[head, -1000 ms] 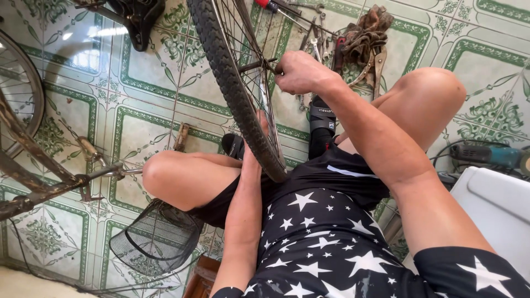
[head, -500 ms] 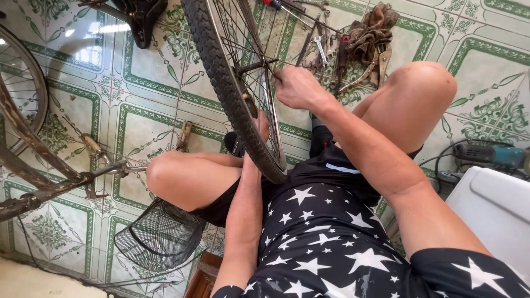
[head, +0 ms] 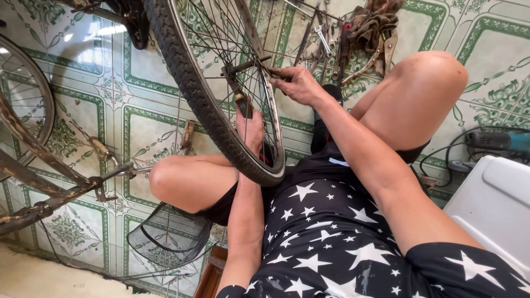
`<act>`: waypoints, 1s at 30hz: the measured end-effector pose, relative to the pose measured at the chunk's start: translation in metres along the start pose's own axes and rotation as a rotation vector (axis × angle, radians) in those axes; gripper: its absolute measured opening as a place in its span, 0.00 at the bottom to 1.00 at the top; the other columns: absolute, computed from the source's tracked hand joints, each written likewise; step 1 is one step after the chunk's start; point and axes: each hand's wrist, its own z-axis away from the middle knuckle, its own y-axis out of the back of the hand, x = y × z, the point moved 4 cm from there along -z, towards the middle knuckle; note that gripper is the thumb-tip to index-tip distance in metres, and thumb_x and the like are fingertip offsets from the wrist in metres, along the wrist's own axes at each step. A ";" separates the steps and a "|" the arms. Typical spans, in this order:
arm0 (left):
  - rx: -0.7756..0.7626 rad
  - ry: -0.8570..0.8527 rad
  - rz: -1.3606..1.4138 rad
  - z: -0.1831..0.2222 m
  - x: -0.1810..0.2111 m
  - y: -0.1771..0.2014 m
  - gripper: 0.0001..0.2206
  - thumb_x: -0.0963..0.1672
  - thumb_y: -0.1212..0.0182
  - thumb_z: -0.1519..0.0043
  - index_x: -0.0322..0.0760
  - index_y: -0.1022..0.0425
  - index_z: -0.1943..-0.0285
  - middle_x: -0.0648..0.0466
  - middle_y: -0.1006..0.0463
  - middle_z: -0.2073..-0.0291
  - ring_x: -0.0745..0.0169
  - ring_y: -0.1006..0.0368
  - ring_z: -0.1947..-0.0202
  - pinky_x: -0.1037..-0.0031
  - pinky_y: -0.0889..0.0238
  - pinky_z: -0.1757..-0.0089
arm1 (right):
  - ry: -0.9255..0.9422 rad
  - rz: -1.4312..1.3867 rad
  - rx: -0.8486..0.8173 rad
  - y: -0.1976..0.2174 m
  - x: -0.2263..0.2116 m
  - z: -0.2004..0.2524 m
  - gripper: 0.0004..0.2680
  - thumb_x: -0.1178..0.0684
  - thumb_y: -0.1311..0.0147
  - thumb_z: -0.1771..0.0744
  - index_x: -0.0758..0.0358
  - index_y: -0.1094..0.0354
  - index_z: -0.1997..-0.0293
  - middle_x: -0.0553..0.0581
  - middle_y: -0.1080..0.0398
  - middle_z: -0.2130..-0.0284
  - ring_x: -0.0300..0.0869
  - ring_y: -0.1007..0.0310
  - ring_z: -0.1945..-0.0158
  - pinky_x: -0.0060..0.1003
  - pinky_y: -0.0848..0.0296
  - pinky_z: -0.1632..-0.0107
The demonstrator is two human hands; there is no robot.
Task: The person sits on the floor and uses a wrench to loosen the nuts on a bicycle wheel axle. They remove the wheel from the fork, then place it back into the dropouts and tighten the nuts with the wrench.
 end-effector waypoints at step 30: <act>0.127 -0.450 -0.614 0.003 0.006 0.010 0.13 0.41 0.42 0.38 0.39 0.30 0.45 0.44 0.24 0.66 0.52 0.28 0.70 0.59 0.33 0.64 | 0.036 0.716 -0.279 0.062 -0.027 -0.019 0.09 0.56 0.45 0.35 0.74 0.26 0.58 0.66 0.26 0.72 0.49 0.27 0.69 0.44 0.28 0.63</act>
